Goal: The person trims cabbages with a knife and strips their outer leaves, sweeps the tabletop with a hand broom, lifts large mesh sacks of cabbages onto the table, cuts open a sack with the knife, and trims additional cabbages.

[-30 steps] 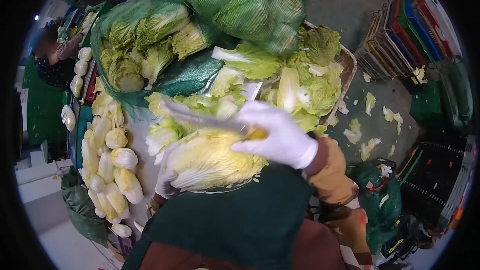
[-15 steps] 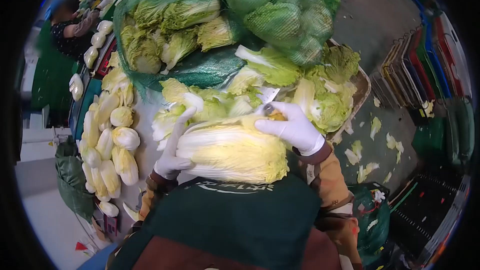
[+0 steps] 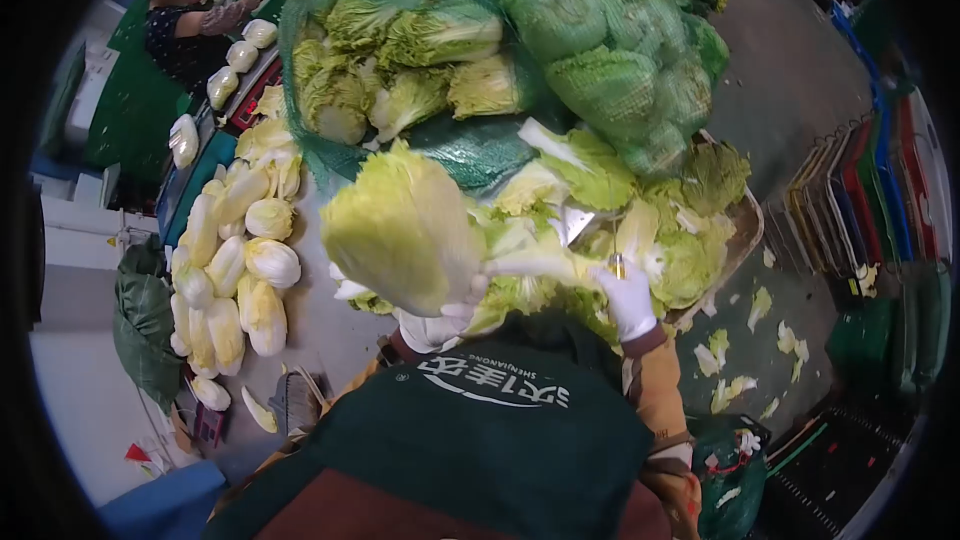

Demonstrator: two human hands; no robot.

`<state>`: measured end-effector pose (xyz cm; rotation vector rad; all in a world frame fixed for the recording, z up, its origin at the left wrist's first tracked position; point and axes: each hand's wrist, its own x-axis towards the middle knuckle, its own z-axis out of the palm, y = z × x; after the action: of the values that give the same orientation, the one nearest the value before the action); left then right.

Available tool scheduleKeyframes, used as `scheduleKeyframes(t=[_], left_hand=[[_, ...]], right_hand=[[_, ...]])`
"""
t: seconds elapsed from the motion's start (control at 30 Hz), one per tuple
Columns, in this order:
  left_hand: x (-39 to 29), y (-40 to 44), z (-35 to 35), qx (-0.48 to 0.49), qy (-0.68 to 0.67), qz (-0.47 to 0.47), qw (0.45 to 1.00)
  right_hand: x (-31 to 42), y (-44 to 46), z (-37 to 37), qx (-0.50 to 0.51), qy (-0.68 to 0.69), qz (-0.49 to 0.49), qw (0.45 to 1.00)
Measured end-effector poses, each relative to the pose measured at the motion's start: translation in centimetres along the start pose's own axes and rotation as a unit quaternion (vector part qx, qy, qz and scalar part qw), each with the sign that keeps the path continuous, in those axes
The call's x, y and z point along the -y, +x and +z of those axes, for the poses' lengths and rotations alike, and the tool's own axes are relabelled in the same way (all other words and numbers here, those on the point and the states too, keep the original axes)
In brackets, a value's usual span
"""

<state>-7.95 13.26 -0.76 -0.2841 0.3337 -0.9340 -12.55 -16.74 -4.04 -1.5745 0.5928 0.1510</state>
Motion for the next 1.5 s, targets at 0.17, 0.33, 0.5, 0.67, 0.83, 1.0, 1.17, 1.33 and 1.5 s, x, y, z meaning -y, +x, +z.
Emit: scheduleKeyframes(t=[0.17,0.33,0.5,0.67,0.83,1.0,1.17,1.33,1.5], left_hand=[[-1.1,1.3,6.0,0.080,0.080,0.249,0.962],[-6.1,-1.5,9.3,-0.023,0.367,0.512,0.777],[-5.6,-1.7,9.7,-0.129,0.547,0.650,0.512],[-4.4,-1.2,8.8,-0.175,0.564,0.674,0.445],[-3.0,-1.3,8.2,-0.173,0.612,0.658,0.404],[-3.2,-1.5,7.2,-0.182,0.653,0.652,0.340],[-6.9,-2.9,6.0,-0.167,0.431,0.673,0.577],[-15.6,-13.7,5.7,-0.140,0.329,0.680,0.640],[-28.3,-29.9,7.6,-0.211,0.208,0.788,0.539]], right_hand=[[-5.0,-1.4,0.8,-0.083,0.034,-0.056,0.994],[-5.0,-0.8,-4.2,-0.258,-0.066,-0.066,0.962],[-0.3,-0.5,-5.0,-0.372,-0.299,-0.278,0.834],[3.9,0.0,0.2,-0.193,-0.152,-0.265,0.932],[5.7,0.4,7.4,0.015,-0.162,-0.324,0.932],[9.3,-1.2,11.4,0.122,-0.118,-0.279,0.945],[9.0,-0.9,11.2,0.115,-0.116,-0.294,0.942],[6.7,-0.7,6.3,0.047,-0.074,-0.211,0.974],[3.8,-1.4,1.9,-0.044,-0.046,-0.083,0.995]])
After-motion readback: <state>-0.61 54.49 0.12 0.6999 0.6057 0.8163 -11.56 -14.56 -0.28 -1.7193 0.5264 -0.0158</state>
